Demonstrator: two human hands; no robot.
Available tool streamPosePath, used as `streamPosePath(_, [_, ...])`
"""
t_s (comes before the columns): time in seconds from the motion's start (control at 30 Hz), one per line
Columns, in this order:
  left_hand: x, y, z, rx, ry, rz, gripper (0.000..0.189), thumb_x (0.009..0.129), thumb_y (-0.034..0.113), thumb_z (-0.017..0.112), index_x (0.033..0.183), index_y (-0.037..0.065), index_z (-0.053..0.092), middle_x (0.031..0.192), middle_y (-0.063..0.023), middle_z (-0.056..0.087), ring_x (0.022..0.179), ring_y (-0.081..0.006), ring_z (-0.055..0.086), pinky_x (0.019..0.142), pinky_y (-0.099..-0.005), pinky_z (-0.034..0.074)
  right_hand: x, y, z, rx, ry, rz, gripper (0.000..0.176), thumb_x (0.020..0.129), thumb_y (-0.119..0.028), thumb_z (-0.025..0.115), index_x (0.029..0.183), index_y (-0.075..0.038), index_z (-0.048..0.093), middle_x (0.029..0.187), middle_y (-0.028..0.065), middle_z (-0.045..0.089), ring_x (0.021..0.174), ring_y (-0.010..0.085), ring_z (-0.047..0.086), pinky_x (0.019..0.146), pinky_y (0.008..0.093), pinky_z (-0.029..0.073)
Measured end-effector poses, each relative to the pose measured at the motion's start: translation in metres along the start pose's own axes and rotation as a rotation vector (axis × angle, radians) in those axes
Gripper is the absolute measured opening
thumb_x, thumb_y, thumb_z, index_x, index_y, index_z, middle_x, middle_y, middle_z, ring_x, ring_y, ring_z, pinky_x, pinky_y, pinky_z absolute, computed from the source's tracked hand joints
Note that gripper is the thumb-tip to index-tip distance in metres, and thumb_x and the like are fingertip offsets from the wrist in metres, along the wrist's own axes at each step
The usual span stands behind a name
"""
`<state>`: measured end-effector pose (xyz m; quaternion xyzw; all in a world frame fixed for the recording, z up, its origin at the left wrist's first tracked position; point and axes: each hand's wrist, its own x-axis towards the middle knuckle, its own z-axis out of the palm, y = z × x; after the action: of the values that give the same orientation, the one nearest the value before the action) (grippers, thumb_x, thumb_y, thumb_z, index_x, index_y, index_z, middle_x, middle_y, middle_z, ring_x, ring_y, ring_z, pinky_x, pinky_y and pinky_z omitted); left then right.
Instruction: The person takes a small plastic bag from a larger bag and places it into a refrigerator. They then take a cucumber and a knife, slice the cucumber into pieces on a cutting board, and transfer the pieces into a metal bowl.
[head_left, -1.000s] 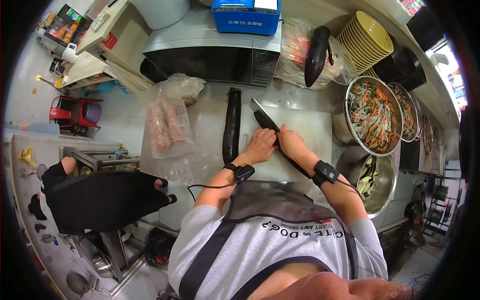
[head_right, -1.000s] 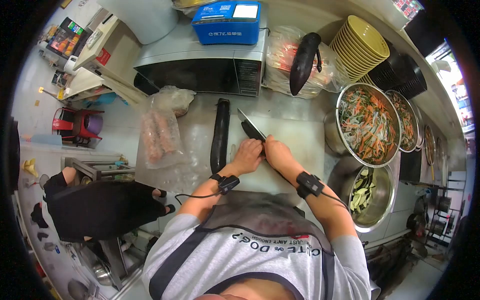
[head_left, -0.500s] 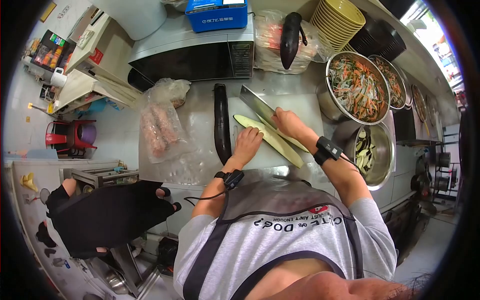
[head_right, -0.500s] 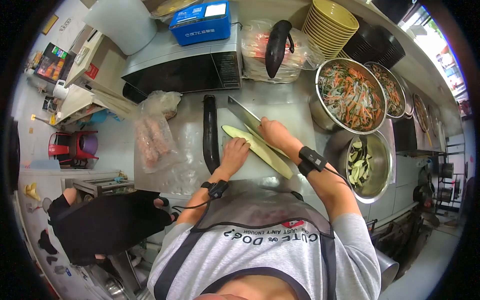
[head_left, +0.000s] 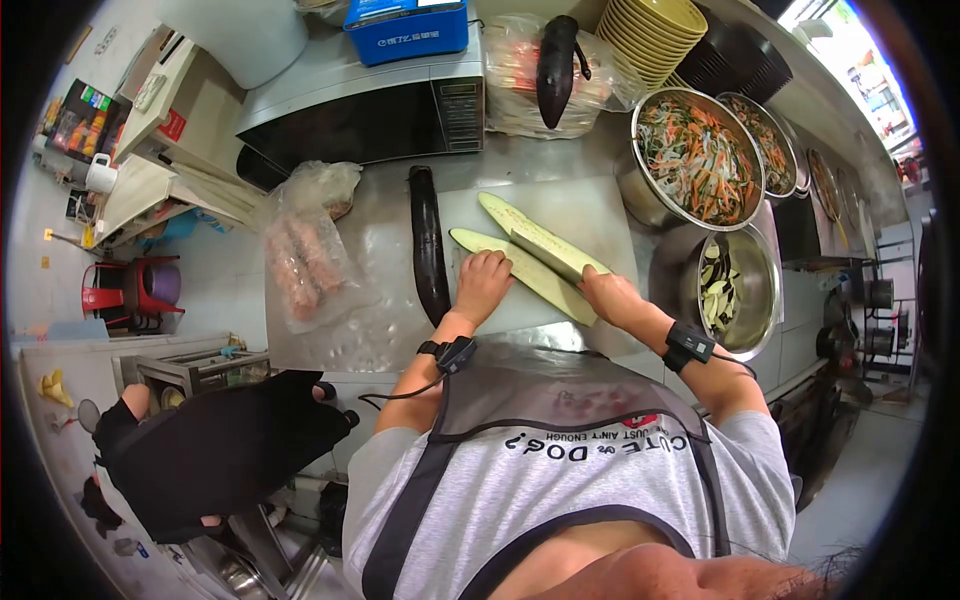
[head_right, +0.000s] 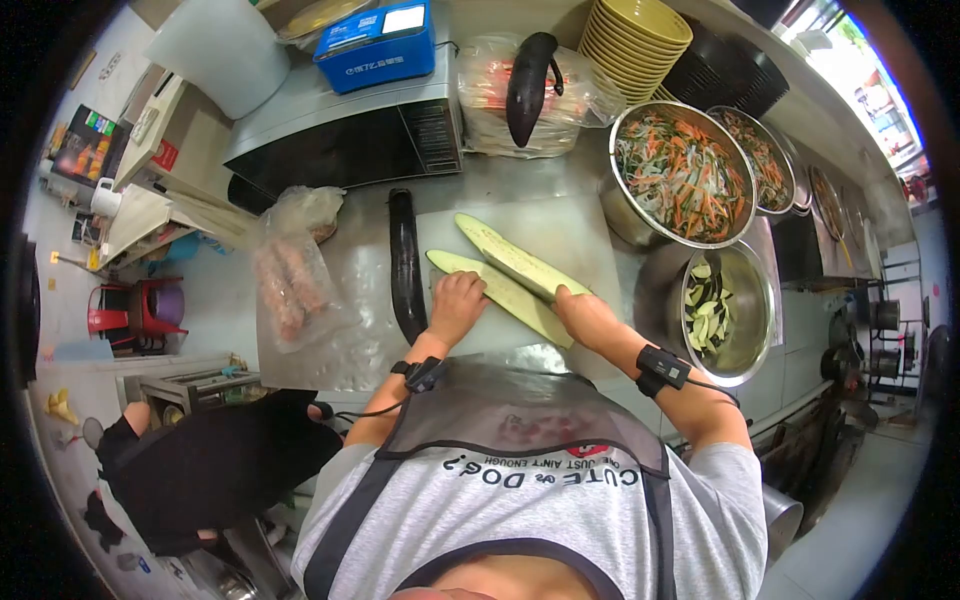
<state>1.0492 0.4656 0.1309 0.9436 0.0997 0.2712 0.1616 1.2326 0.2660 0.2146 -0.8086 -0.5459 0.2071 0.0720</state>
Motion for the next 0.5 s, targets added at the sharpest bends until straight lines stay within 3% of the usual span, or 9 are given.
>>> streamPosePath(0.3, [0.014, 0.035, 0.029, -0.043, 0.059, -0.137, 0.047, 0.067, 0.019, 0.08, 0.106, 0.008, 0.056, 0.113, -0.0085, 0.053, 0.108, -0.0315, 0.05, 0.087, -0.0449, 0.04, -0.002, 0.04, -0.012, -0.006, 0.171, 0.185, 0.024, 0.096, -0.025, 0.054, 0.091, -0.002, 0.048, 0.067, 0.026, 0.061, 0.068, 0.0466, 0.062, 0.062, 0.0546, 0.049])
streamPosePath(0.5, [0.017, 0.035, 0.04, -0.047, 0.076, -0.122, 0.041, 0.068, 0.022, 0.079, 0.103, 0.011, 0.061, 0.111, -0.0069, 0.052, 0.107, -0.0301, 0.049, 0.088, -0.0449, 0.039, -0.029, 0.012, -0.053, -0.093, 0.056, 0.104, 0.024, 0.095, -0.024, 0.053, 0.091, -0.002, 0.048, 0.065, 0.0214, 0.062, 0.064, 0.0416, 0.063, 0.058, 0.0513, 0.049])
